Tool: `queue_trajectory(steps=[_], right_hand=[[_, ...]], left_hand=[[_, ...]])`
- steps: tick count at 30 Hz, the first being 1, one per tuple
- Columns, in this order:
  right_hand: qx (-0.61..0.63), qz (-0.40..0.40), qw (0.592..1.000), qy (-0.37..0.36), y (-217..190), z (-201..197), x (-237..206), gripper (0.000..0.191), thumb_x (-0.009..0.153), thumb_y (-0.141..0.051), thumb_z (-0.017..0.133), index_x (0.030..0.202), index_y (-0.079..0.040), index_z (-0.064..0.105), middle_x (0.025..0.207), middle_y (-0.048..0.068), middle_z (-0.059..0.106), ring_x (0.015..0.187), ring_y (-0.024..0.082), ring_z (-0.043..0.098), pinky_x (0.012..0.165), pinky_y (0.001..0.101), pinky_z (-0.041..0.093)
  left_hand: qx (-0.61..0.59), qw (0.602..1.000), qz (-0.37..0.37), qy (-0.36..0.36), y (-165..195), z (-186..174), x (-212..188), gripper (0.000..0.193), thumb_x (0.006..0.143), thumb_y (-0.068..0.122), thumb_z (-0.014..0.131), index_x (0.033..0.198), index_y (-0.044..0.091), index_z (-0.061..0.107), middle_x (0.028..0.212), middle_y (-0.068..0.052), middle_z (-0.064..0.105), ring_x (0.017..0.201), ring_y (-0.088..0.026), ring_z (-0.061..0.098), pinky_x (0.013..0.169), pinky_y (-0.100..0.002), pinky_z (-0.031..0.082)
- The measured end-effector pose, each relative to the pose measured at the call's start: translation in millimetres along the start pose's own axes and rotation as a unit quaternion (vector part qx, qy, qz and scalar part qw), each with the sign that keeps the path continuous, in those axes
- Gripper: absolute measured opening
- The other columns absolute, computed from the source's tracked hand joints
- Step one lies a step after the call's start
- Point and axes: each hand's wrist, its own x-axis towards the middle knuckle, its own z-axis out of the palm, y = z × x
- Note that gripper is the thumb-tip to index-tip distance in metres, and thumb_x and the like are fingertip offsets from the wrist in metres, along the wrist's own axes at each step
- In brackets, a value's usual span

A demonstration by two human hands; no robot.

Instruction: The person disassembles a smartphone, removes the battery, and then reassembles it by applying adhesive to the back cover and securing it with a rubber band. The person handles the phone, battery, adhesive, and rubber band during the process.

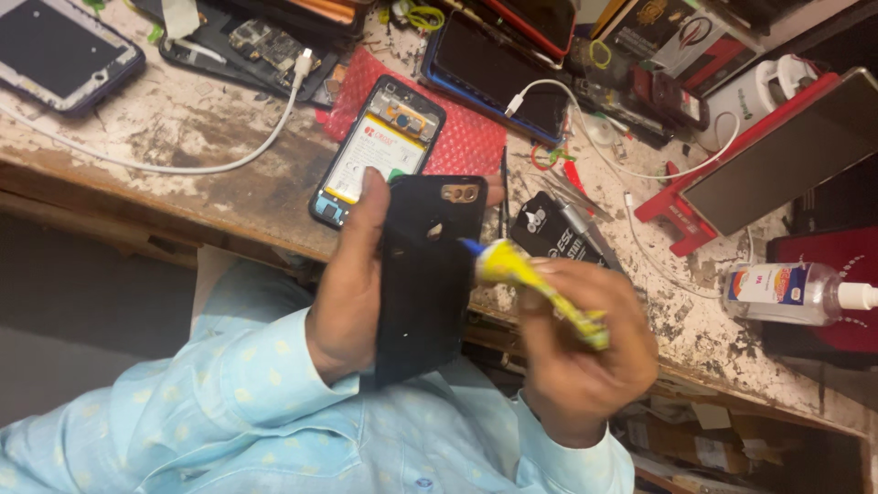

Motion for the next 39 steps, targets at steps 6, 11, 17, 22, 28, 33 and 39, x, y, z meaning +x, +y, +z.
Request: queue_trajectory(steps=[6,11,17,22,28,33,39], right_hand=[[0.198,0.086,0.967,0.133,31.8,-3.1,-0.1,0.017,0.1,0.009,0.071,0.115,0.002,0.066,0.115,0.015,0.07,0.101,0.016,0.068,0.094,0.0283,0.057],[0.193,0.117,0.964,0.137,40.2,-4.2,-8.0,0.018,0.098,0.009,0.071,0.115,0.004,0.066,0.118,0.015,0.07,0.104,0.017,0.067,0.095,0.0291,0.055],[0.225,0.109,0.957,0.146,44.7,-5.4,-8.0,0.018,0.099,0.009,0.071,0.115,0.004,0.065,0.119,0.016,0.07,0.105,0.018,0.068,0.099,0.0313,0.056],[0.246,0.111,0.952,0.143,44.0,-6.0,-7.3,0.018,0.099,0.009,0.07,0.116,0.004,0.064,0.119,0.017,0.07,0.107,0.021,0.069,0.102,0.0359,0.058],[0.249,0.116,0.951,0.141,43.3,-3.9,-6.0,0.017,0.099,0.009,0.069,0.115,0.005,0.064,0.117,0.017,0.069,0.107,0.022,0.07,0.101,0.0392,0.06],[0.243,0.113,0.951,0.152,44.6,-3.1,-6.2,0.018,0.099,0.009,0.07,0.116,0.006,0.065,0.115,0.016,0.069,0.105,0.021,0.07,0.101,0.0385,0.06],[0.237,0.111,0.953,0.15,44.1,-2.8,-5.3,0.017,0.099,0.008,0.07,0.115,0.006,0.065,0.113,0.016,0.07,0.104,0.021,0.07,0.1,0.0383,0.06]], left_hand=[[0.06,0.995,-0.016,0.073,10.8,9.8,5.6,0.087,0.105,0.066,0.024,0.145,-0.004,0.056,0.149,-0.022,0.058,0.091,-0.029,0.073,0.071,-0.034,0.06],[0.07,0.995,-0.004,0.075,10.8,18.6,4.4,0.087,0.106,0.067,0.026,0.144,-0.005,0.056,0.156,-0.023,0.055,0.093,-0.031,0.073,0.072,-0.036,0.061],[0.048,0.997,-0.012,0.06,9.4,17.8,4.6,0.087,0.106,0.067,0.026,0.144,-0.005,0.056,0.157,-0.023,0.054,0.093,-0.031,0.073,0.073,-0.037,0.061],[0.055,0.996,-0.015,0.065,7.2,17.0,6.4,0.088,0.106,0.067,0.025,0.146,-0.005,0.055,0.157,-0.025,0.054,0.093,-0.031,0.074,0.074,-0.036,0.061],[0.046,0.998,-0.016,0.037,6.5,14.1,7.1,0.088,0.107,0.066,0.025,0.147,-0.008,0.053,0.159,-0.025,0.052,0.095,-0.032,0.073,0.075,-0.037,0.061],[0.035,0.998,-0.016,0.041,6.3,14.2,7.0,0.088,0.107,0.066,0.024,0.148,-0.007,0.052,0.159,-0.024,0.051,0.095,-0.031,0.073,0.076,-0.036,0.061],[0.047,0.998,-0.015,0.038,6.8,13.6,6.7,0.089,0.107,0.066,0.024,0.148,-0.007,0.053,0.159,-0.024,0.052,0.096,-0.031,0.073,0.075,-0.036,0.061]])
